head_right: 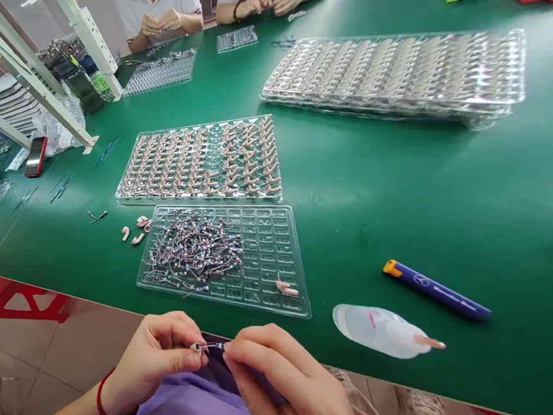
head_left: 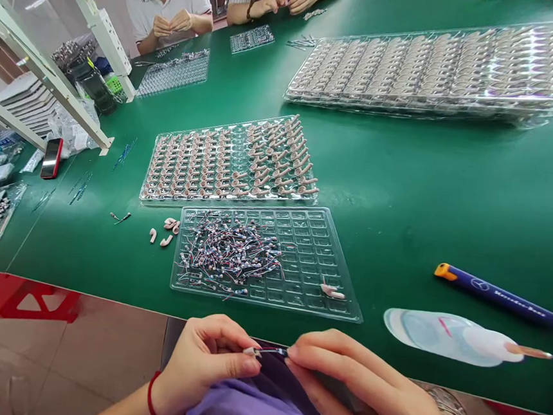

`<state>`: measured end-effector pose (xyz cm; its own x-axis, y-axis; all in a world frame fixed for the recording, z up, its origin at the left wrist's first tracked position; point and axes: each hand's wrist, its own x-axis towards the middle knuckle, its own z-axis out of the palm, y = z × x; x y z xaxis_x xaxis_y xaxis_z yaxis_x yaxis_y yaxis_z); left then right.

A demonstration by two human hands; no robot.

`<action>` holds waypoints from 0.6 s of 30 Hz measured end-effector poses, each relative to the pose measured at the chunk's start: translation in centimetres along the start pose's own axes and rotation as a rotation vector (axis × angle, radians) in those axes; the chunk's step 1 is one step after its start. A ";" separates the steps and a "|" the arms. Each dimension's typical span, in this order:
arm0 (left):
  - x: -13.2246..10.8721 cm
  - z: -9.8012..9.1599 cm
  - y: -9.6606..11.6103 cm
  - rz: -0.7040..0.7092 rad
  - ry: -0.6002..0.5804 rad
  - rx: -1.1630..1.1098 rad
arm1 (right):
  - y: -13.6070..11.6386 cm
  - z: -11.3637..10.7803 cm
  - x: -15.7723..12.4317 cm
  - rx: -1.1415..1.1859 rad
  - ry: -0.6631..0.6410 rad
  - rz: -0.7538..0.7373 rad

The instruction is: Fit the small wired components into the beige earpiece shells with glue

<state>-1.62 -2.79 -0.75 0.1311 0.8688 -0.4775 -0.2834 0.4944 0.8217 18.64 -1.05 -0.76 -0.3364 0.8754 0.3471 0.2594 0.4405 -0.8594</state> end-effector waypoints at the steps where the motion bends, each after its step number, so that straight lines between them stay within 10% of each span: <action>1: 0.0 0.0 0.0 -0.005 0.004 0.005 | 0.0 0.0 0.0 0.001 -0.006 0.001; 18: 0.0 0.3 0.3 -0.063 -0.036 0.077 | -0.1 -0.1 0.3 0.058 -0.073 0.009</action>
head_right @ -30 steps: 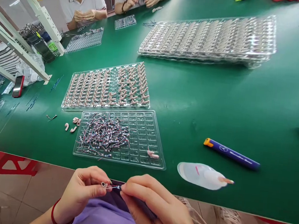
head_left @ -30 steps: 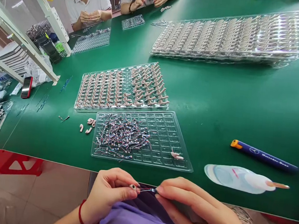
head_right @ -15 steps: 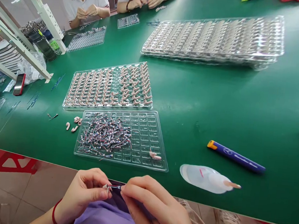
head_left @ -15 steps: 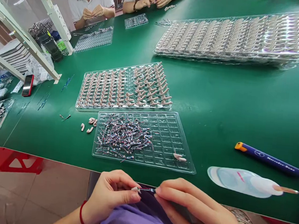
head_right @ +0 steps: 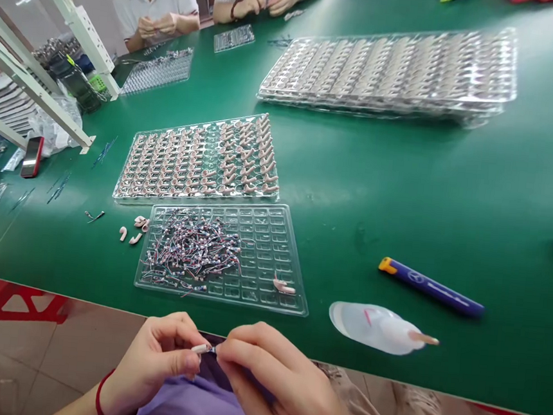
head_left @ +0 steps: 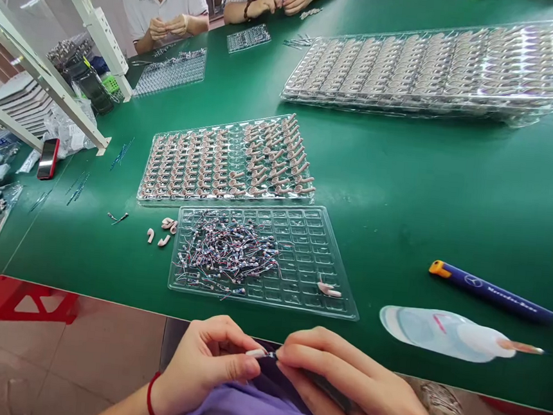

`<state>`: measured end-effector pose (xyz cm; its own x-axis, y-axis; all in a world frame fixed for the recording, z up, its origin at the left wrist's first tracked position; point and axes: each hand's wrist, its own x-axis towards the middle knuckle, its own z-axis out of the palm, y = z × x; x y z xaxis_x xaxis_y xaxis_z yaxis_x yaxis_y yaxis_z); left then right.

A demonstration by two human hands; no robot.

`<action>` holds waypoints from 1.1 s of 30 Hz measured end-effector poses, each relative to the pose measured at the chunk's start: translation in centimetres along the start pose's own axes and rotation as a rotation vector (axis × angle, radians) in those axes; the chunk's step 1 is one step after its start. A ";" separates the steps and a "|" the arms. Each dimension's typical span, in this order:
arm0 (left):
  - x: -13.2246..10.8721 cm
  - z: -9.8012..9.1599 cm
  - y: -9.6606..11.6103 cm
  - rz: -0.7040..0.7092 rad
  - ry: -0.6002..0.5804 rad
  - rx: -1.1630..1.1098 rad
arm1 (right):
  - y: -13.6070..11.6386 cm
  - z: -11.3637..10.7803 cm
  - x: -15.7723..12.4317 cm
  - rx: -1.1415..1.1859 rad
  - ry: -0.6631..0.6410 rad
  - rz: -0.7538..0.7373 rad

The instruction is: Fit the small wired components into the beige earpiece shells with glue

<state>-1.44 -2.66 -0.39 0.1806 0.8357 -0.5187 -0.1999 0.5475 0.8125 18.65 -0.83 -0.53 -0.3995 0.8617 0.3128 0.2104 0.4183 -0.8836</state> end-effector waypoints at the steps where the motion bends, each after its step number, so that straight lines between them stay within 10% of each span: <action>1: 0.0 0.0 0.0 -0.014 -0.009 -0.003 | 0.0 0.1 0.1 0.012 -0.010 0.013; 33: 0.6 0.4 0.3 -0.379 -0.091 -0.211 | -0.2 -0.3 1.1 0.035 -0.181 0.087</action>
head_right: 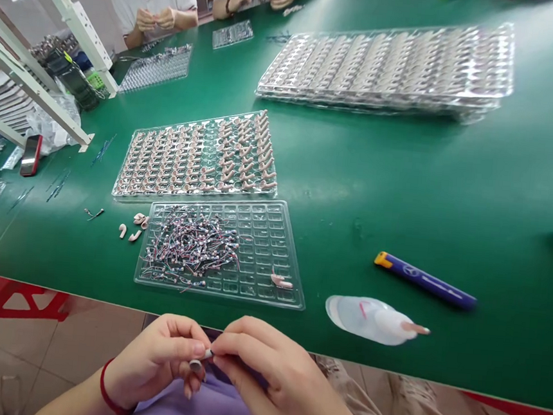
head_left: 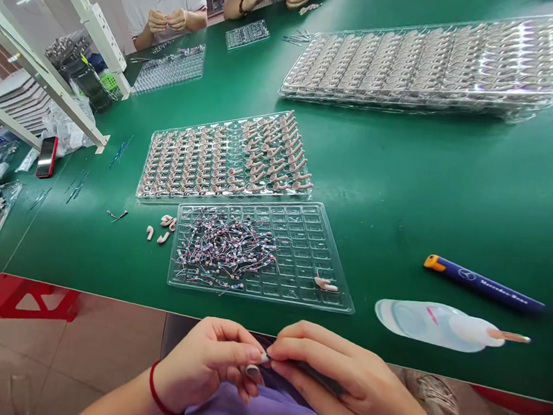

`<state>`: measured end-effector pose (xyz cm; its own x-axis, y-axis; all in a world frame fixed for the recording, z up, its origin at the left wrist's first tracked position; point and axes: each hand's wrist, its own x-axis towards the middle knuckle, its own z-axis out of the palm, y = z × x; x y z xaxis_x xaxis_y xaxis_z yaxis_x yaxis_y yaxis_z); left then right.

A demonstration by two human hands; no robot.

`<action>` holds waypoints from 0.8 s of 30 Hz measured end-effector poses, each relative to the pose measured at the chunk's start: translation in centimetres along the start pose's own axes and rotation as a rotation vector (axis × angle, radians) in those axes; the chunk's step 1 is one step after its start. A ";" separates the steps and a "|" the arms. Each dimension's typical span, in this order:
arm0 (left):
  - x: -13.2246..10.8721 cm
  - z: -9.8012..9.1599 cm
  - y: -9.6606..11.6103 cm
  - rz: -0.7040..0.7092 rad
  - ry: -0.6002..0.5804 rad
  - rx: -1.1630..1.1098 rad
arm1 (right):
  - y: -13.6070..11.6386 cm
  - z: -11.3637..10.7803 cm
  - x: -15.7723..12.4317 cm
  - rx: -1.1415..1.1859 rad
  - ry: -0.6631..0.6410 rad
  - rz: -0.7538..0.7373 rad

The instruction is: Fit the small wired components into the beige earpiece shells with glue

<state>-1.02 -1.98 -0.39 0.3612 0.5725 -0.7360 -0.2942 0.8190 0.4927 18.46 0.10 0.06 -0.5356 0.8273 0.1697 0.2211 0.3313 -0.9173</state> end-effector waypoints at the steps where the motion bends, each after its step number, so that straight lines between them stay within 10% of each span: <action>1: 0.0 0.1 0.0 -0.022 -0.004 -0.008 | 0.0 0.0 0.0 0.007 -0.022 0.019; 10: 0.1 0.3 0.2 -0.084 -0.034 -0.040 | 0.5 -0.1 -0.1 0.145 -0.142 0.156; 24: -0.1 0.5 0.4 -0.012 0.028 -0.031 | 0.5 -0.5 -0.6 0.050 0.021 0.172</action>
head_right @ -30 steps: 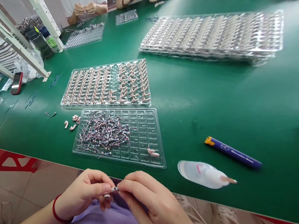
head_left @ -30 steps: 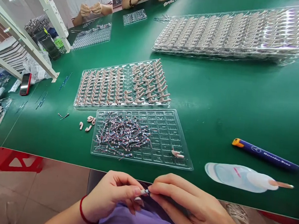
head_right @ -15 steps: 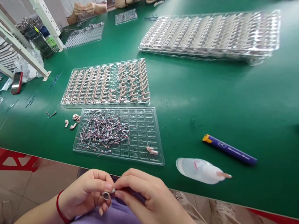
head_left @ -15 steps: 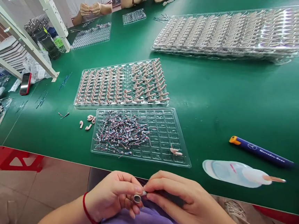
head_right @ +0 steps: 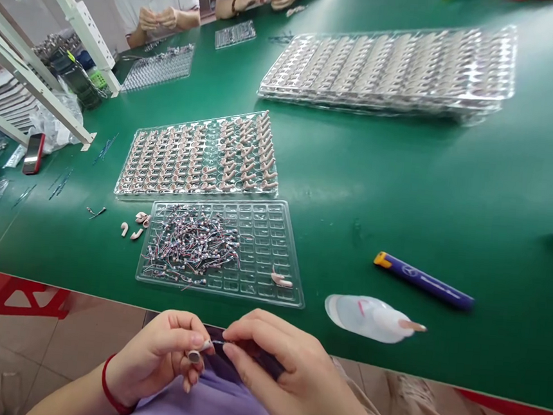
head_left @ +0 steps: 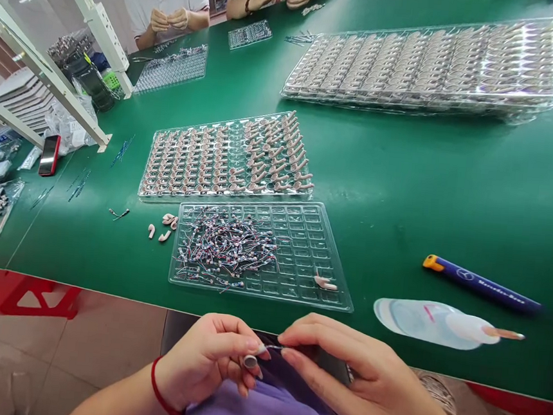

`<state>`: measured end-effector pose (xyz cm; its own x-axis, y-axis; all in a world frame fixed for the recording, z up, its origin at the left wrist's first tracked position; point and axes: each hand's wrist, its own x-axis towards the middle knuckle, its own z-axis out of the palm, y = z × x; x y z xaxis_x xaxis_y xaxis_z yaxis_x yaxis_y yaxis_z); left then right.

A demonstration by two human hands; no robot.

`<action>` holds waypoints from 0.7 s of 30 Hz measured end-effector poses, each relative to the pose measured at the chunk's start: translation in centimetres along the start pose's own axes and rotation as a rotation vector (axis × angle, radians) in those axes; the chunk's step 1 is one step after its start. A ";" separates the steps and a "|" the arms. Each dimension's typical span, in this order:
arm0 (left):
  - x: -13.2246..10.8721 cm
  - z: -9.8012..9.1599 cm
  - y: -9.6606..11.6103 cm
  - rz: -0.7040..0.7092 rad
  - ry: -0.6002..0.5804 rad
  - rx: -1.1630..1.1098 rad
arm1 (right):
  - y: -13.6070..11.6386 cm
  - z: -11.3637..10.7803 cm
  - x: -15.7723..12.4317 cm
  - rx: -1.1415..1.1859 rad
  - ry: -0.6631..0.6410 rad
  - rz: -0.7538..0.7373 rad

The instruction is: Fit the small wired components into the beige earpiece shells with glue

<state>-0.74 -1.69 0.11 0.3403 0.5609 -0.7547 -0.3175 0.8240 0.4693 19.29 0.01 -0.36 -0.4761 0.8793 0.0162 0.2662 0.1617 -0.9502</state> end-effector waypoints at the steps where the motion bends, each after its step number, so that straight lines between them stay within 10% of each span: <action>1: 0.0 0.0 0.0 0.003 0.003 0.001 | -0.1 0.0 0.1 -0.012 0.001 -0.008; 21: -0.3 -0.9 1.8 0.181 -0.074 0.329 | -0.7 -0.3 -0.1 -0.111 0.037 -0.199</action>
<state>-2.19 -0.49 0.77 0.3718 0.6941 -0.6165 -0.0818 0.6860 0.7230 19.42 -0.05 0.44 -0.4982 0.8403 0.2136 0.2616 0.3806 -0.8870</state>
